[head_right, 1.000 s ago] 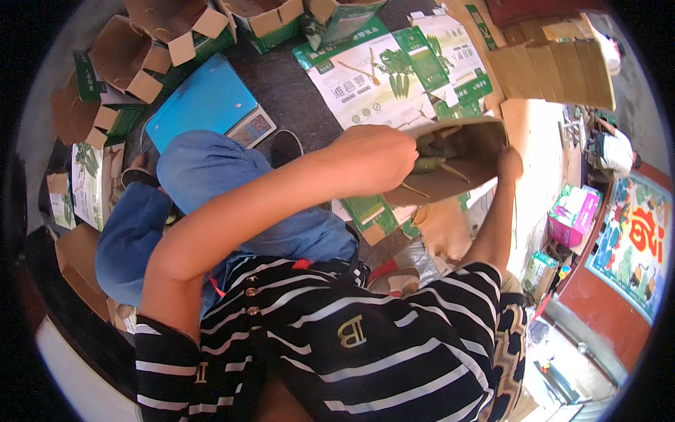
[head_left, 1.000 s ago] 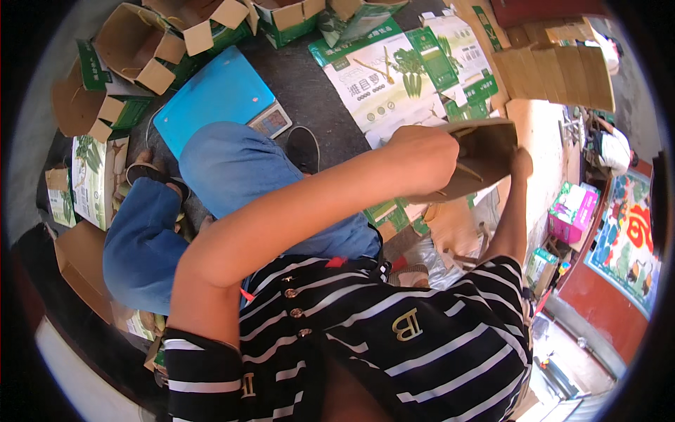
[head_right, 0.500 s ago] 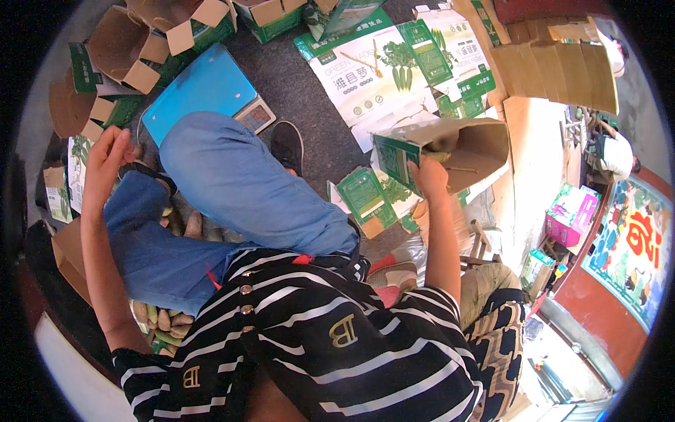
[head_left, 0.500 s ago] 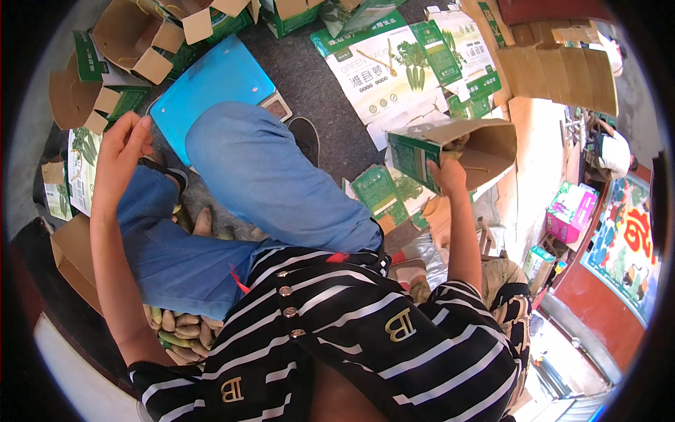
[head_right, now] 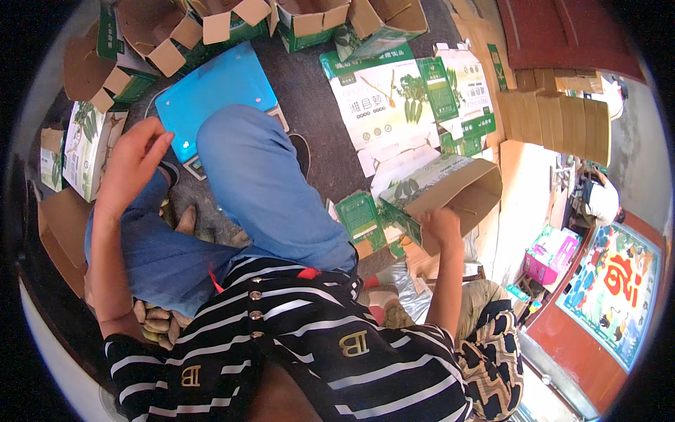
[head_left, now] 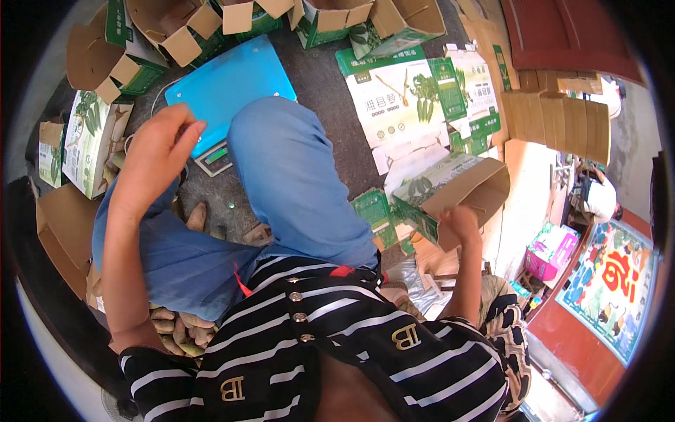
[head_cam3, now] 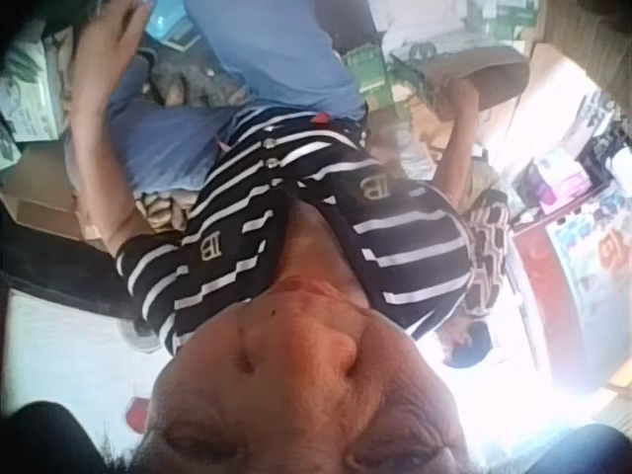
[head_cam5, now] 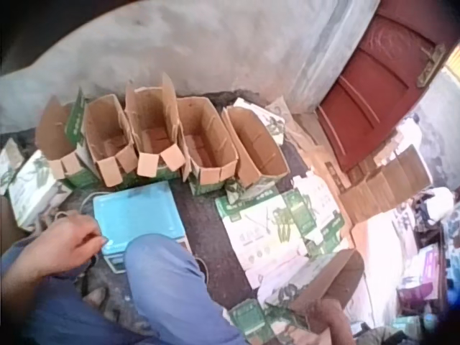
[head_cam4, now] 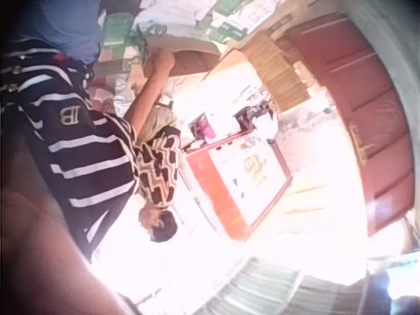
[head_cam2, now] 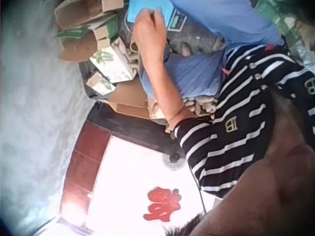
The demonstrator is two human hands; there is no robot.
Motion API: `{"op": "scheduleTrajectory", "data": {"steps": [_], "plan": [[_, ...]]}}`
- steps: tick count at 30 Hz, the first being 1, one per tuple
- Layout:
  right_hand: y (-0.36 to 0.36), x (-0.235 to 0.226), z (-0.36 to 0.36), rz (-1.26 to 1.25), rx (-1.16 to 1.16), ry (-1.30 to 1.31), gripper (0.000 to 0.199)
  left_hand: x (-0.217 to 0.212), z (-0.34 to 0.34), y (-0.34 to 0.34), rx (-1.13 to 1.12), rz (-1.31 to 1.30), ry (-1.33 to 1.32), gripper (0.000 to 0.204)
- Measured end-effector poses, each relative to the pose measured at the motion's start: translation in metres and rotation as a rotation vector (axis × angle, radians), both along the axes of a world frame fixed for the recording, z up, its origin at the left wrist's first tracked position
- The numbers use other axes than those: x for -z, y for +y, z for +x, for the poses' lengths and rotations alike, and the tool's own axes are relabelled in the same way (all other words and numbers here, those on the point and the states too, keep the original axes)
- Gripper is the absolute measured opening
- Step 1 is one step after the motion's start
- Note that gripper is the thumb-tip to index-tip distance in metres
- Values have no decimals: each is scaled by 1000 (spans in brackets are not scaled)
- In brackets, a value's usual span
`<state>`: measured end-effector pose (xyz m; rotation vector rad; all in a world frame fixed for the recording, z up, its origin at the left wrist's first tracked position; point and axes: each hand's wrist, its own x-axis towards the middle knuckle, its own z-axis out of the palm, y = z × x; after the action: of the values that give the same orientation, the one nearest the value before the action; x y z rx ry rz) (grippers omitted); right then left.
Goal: The person puts down a phone, selects vegetables from piles and boxes on the floor by hand, and packs them into paper bags resting on a digital scale to weigh them.
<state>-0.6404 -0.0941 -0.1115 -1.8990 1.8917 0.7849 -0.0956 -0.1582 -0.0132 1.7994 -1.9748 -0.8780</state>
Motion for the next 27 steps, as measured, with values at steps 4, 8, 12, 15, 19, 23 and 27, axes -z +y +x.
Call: {"op": "scheduleTrajectory", "data": {"steps": [4,8,12,15,19,23,27], "plan": [[-120,-6,67,-507,-231,-434,22,3,-5,2,51,-119,-109,16],[-250,32,143,-793,-405,-669,24,8,-3,6,44,-133,-228,18],[-320,65,182,-876,-285,-439,40,9,4,7,34,-134,-308,18],[-333,75,194,-715,-154,-237,46,8,8,10,23,-119,-361,18],[-313,73,187,-415,-174,-66,45,8,9,14,72,-140,-338,19],[-250,53,151,-186,-249,-240,35,8,9,18,48,-135,-332,19],[-156,44,127,153,-277,-345,31,9,3,26,81,-185,-394,18]]}}
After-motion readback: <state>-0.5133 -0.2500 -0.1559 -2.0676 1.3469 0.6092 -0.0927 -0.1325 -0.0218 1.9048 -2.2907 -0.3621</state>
